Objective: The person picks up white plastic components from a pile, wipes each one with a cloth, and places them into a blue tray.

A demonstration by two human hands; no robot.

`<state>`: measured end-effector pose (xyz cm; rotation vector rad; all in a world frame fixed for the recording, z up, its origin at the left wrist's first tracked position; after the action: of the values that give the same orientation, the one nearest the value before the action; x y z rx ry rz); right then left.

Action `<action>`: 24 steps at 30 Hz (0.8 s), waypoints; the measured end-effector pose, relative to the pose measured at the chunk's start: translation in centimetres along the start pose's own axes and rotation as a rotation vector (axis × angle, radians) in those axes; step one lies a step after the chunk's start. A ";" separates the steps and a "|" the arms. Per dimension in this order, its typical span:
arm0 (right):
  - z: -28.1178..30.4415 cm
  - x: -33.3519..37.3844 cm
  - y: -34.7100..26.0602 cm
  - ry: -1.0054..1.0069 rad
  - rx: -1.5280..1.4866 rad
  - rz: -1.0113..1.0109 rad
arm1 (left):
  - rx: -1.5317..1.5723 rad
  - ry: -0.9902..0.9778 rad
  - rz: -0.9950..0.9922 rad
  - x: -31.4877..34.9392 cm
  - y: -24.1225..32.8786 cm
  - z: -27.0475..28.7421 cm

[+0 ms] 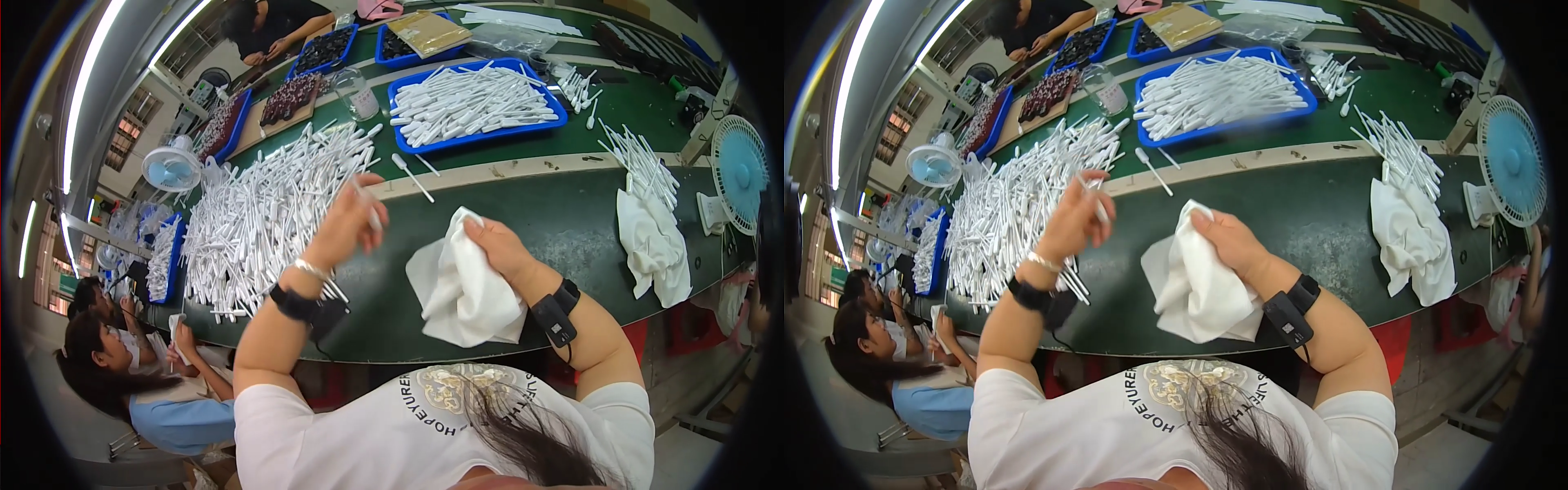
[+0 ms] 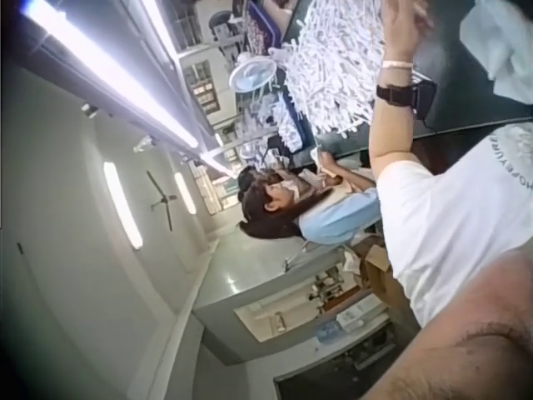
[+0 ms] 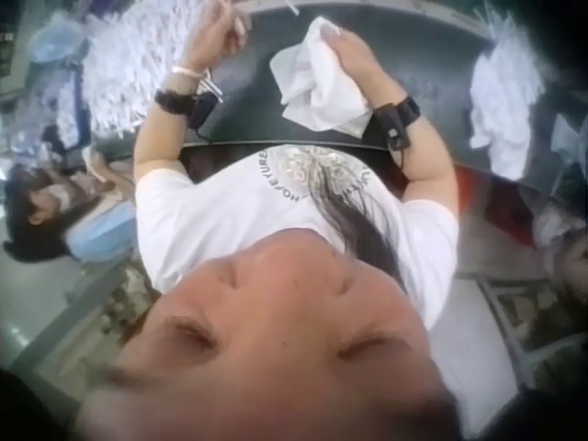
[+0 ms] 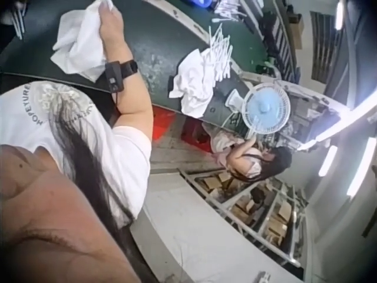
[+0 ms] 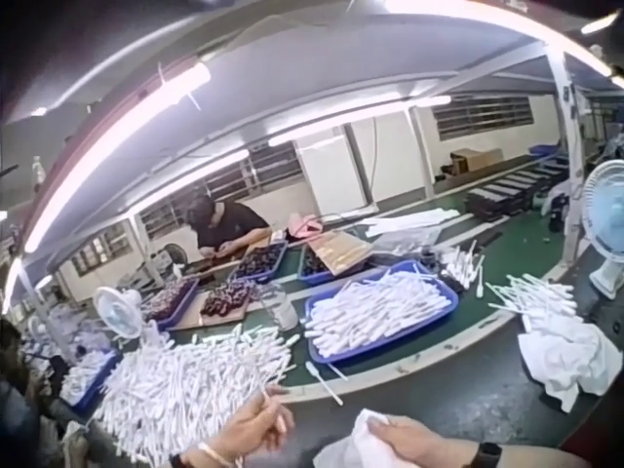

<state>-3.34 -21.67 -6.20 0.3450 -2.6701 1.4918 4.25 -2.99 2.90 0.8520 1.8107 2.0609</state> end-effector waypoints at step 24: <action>-1.8 0.7 0.2 -0.023 0.231 0.066 | -0.516 -0.024 -0.194 1.9 -7.4 -7.5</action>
<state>-4.22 -20.14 -5.31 0.2909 -2.5535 1.8320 -2.95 -6.67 -4.17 0.5288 1.1980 2.2173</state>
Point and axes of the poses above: each hand's wrist, its own x-axis away from the middle knuckle, its own z-axis out of the back of the hand, y = z × x, the point moved 5 cm from there along -x, towards the middle knuckle, and after that the axes turned 7 degrees about z, right-handed, at the moved point
